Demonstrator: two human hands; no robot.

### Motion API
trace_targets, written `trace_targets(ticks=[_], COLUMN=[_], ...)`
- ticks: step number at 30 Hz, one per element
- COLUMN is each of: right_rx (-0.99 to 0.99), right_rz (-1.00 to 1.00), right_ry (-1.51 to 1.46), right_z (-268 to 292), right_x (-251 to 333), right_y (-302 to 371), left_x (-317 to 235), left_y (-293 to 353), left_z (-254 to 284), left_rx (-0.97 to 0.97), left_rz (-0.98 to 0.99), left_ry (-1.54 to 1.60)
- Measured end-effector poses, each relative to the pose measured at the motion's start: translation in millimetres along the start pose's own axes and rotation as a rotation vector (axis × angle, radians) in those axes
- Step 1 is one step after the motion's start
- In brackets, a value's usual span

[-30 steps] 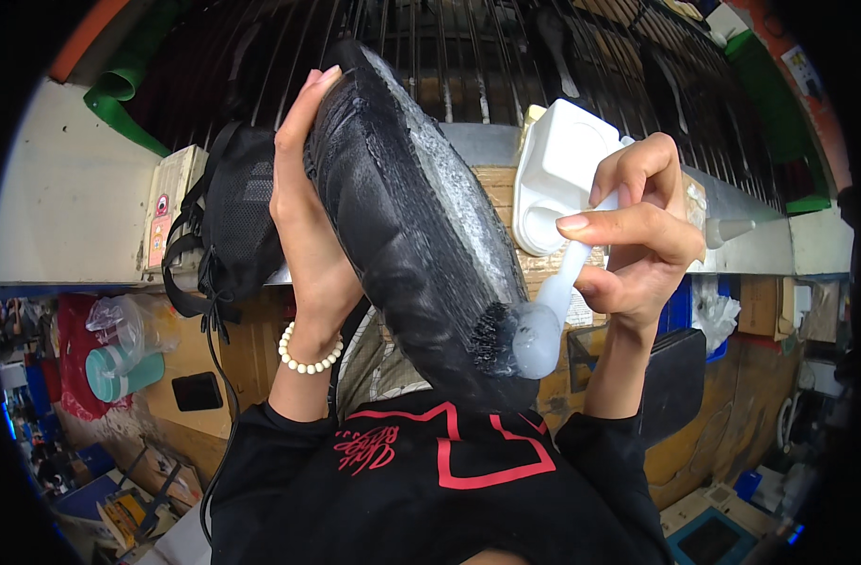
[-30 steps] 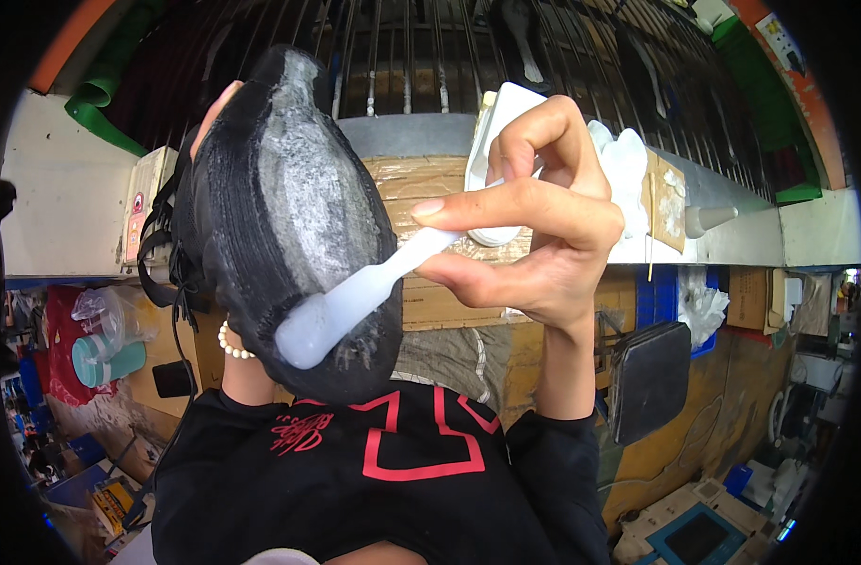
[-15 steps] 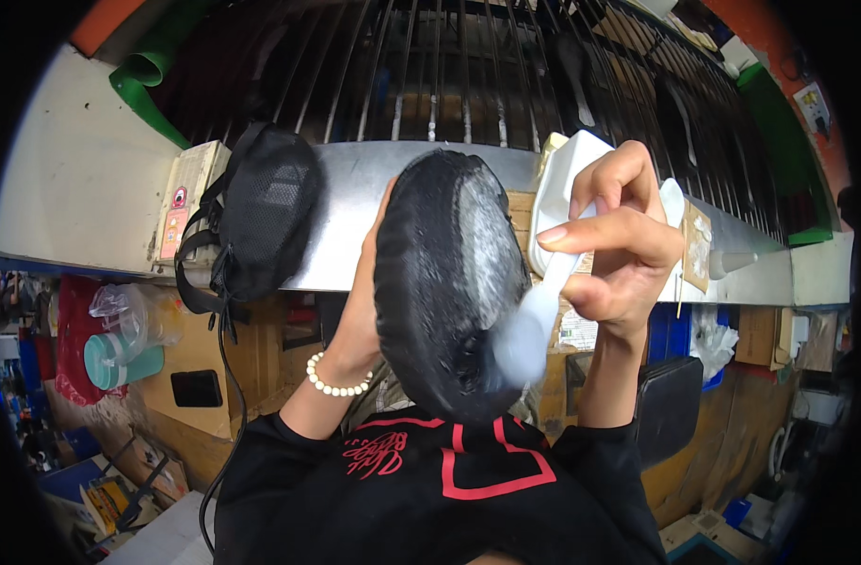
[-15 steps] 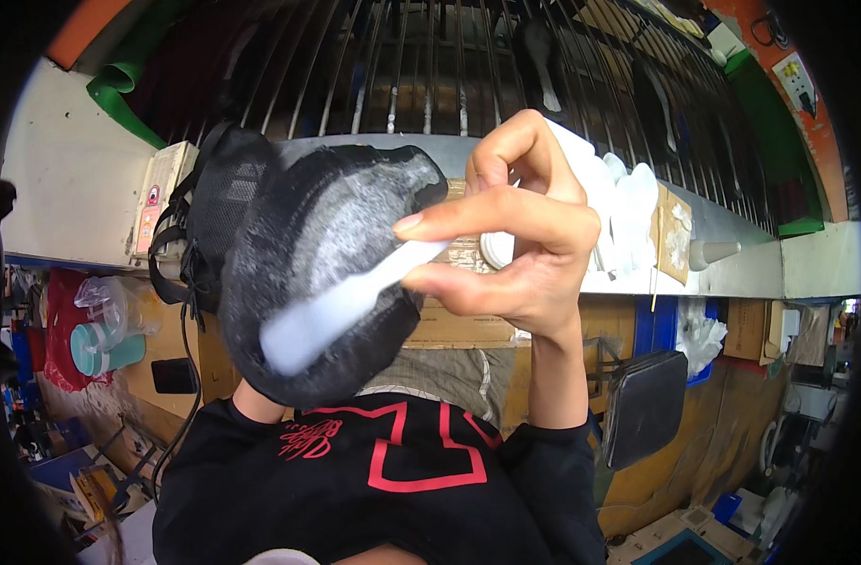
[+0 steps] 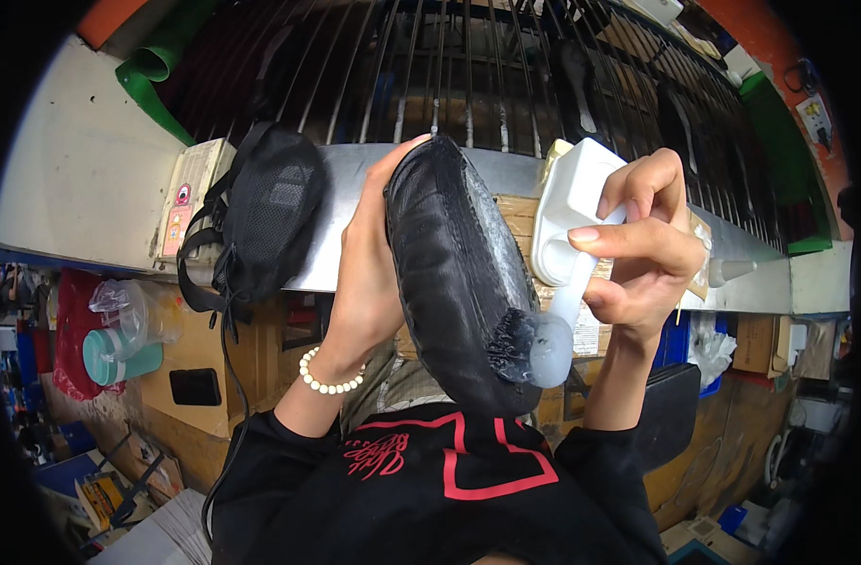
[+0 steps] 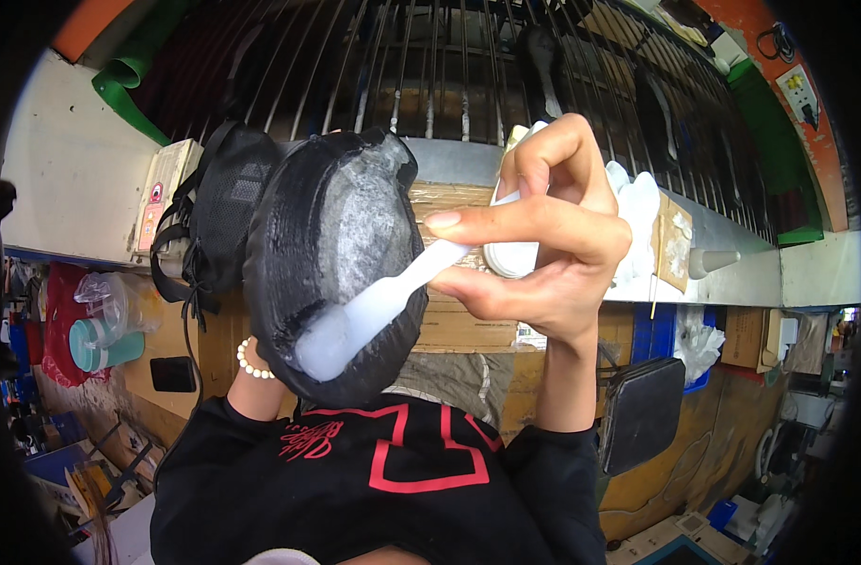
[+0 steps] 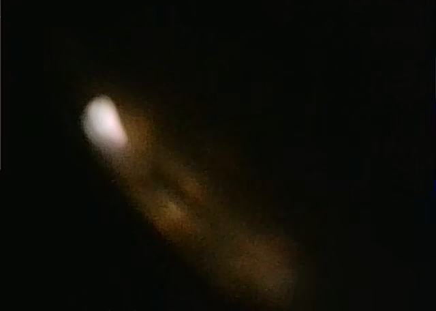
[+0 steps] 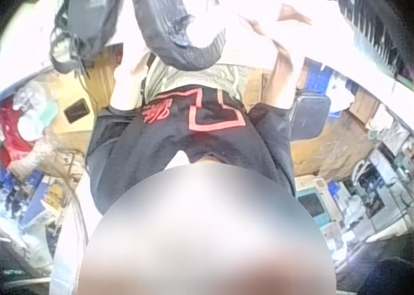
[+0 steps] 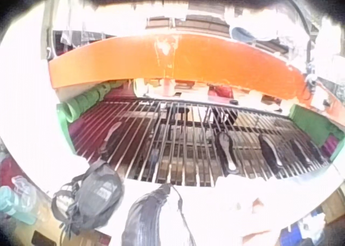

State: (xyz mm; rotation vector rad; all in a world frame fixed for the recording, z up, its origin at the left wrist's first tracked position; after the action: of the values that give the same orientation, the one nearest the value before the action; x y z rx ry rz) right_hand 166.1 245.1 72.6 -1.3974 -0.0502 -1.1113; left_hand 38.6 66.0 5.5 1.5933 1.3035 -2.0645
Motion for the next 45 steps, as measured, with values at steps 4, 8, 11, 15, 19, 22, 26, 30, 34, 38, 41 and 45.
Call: trace_targets(ticks=[4, 8, 11, 15, 19, 22, 26, 30, 34, 38, 41, 45], right_rx=[0.018, 0.044, 0.095, 0.153, 0.197, 0.223, 0.275, 0.365, 0.285, 0.425, 0.512, 0.571], right_rz=[0.023, 0.04, 0.028, 0.08, 0.097, 0.092, 0.064, 0.034, -0.173, -0.315, -0.449, -0.38], right_ry=[0.009, 0.024, 0.063, 0.067, 0.064, 0.043, -0.02, -0.081, -0.136, -0.155, -0.165, -0.084], right_z=[-2.5, -5.3, -5.3, -4.7, -3.5, -2.7, -1.8, 0.2, -2.2, 6.0, 26.4, 32.8], right_x=[-0.2, -3.2, -6.2, -12.2, -16.5, -18.9, -22.0, -23.0, -35.0, -54.9, -58.1, -54.0], right_y=[-7.7, -15.1, -19.8, -27.1, -30.3, -29.4, -26.7, -24.0, -13.0, 5.2, 21.4, 14.9], left_x=[3.8, 10.1, 12.9, 16.6, 23.4, 27.9, 31.9, 33.2, 34.5, 36.9, 38.0, 39.0], left_y=[7.5, 18.6, 28.9, 39.4, 48.8, 57.0, 68.1, 78.5, 85.7, 86.3, 86.2, 87.9], left_z=[-3.4, -8.4, -12.7, -19.5, -31.0, -35.8, -38.2, -31.7, -17.1, -1.4, 6.1, 6.6], left_rx=[0.065, 0.191, 0.251, 0.292, 0.303, 0.305, 0.308, 0.294, 0.193, 0.106, 0.074, 0.079], left_rz=[0.143, 0.239, 0.291, 0.318, 0.34, 0.35, 0.377, 0.403, 0.415, 0.406, 0.4, 0.406], left_ry=[0.275, 0.47, 0.576, 0.644, 0.696, 0.719, 0.748, 0.777, 0.799, 0.801, 0.792, 0.793])
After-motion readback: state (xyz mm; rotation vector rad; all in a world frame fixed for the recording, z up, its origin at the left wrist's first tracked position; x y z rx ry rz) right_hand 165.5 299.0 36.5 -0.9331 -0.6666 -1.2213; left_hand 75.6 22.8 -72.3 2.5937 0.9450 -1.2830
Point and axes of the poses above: each hand's wrist, its own y-axis away from the middle knuckle, its own z-axis out of the back of the hand, x = y × z, the point moved 2 cm from there along -y, towards the middle knuckle, and after that the axes turned 4 degrees about -z, right-handed, at the moved point
